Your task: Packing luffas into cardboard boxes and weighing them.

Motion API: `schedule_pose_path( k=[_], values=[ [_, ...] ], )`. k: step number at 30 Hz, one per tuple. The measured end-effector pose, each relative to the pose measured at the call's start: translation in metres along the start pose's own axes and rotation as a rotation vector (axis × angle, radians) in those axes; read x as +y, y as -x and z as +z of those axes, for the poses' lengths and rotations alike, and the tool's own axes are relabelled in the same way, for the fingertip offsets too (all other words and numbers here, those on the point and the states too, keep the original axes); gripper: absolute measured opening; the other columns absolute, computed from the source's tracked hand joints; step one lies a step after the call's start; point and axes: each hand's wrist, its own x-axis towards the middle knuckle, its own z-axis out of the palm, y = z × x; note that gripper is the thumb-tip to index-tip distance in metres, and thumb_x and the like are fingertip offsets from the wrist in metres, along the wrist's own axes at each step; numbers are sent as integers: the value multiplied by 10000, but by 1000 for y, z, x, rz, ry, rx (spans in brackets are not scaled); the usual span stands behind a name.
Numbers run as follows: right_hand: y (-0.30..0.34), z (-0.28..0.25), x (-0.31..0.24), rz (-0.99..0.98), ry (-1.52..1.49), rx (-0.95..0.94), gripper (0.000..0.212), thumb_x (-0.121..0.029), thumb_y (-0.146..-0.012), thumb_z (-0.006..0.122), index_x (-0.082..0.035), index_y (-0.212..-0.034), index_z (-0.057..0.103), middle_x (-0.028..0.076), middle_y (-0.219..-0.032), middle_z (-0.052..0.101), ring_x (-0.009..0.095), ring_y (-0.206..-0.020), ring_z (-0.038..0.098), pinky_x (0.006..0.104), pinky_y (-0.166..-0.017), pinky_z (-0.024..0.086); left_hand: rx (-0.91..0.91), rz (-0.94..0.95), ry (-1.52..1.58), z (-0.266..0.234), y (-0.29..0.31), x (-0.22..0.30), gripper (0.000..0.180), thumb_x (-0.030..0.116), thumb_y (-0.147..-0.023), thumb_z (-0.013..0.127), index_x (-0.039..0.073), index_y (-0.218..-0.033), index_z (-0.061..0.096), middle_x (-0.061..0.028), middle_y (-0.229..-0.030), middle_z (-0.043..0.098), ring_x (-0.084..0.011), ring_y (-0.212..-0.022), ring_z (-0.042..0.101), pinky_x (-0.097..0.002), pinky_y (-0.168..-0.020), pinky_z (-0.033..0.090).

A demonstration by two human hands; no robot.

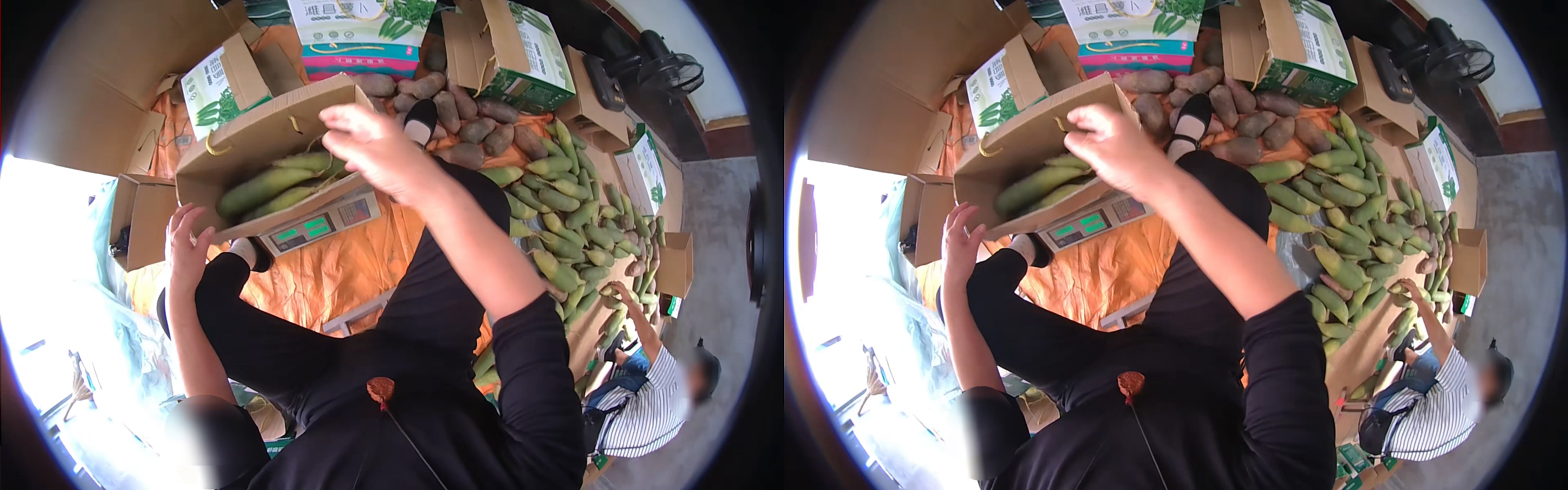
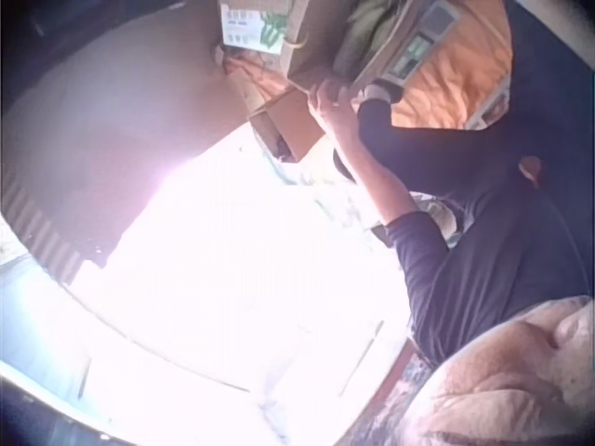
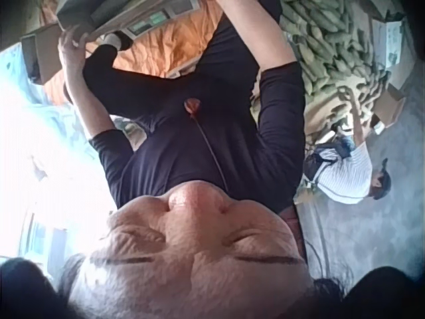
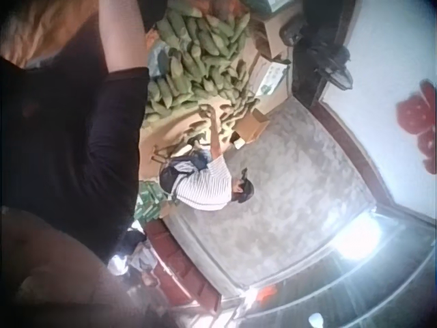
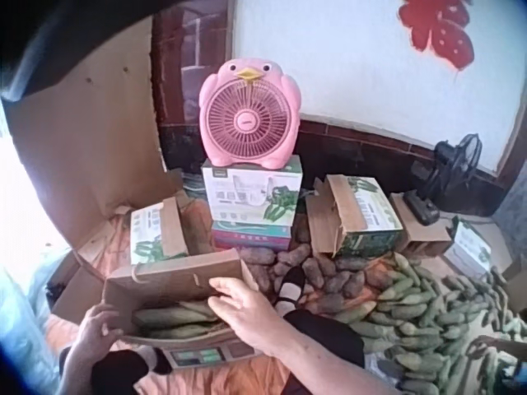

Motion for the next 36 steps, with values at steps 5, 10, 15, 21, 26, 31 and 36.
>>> schedule_pose_path(
  k=[5,10,15,21,26,31,36],
  values=[
    [56,-93,-33,-84,33,237,303,-243,-922,585,-32,-1138,599,70,-1105,634,122,-1039,583,284,-847,471,-46,-65,32,-6,1,4,370,82,-783,653,71,-1150,607,-102,-1258,539,-283,-1147,499,-363,-932,409],
    [157,-194,33,147,40,730,271,-251,-917,588,-76,-1123,611,32,-1060,641,134,-937,606,272,-759,475,-130,-114,114,-1,-8,11,364,73,-819,626,66,-1180,586,-107,-1276,528,-289,-1204,476,-383,-997,377],
    [267,-225,173,566,282,915,198,-180,-897,576,-34,-1014,638,36,-830,646,123,-754,608,256,-629,453,-96,-132,159,2,-3,-34,345,94,-886,584,100,-1230,571,-87,-1316,497,-199,-1162,519,-287,-820,483],
    [403,-200,308,1062,197,922,108,-135,-854,573,-90,-931,633,11,-761,624,136,-636,630,287,-469,443,-50,-150,94,-1,-11,-21,308,156,-916,570,104,-1219,584,-73,-1305,513,-198,-1175,506,-335,-893,443],
    [463,-169,414,1026,980,-130,48,-90,-828,574,-92,-850,616,8,-738,622,121,-583,622,293,-461,477,-8,-169,60,-7,-7,-34,302,164,-921,569,100,-1216,584,-67,-1304,514,-205,-1182,500,-342,-908,432],
    [475,-128,439,1055,648,40,108,-162,-847,576,-89,-902,634,30,-824,640,145,-649,633,287,-499,468,28,-124,63,7,-12,-39,292,160,-925,564,106,-1211,587,-69,-1293,520,-213,-1202,487,-369,-938,421],
    [393,-103,362,1124,-43,646,147,-189,-833,595,-75,-917,633,33,-811,636,141,-649,625,288,-525,469,31,-165,-58,-10,-3,-42,289,149,-918,566,122,-1205,590,-65,-1293,524,-232,-1227,475,-405,-956,413]
  ],
)
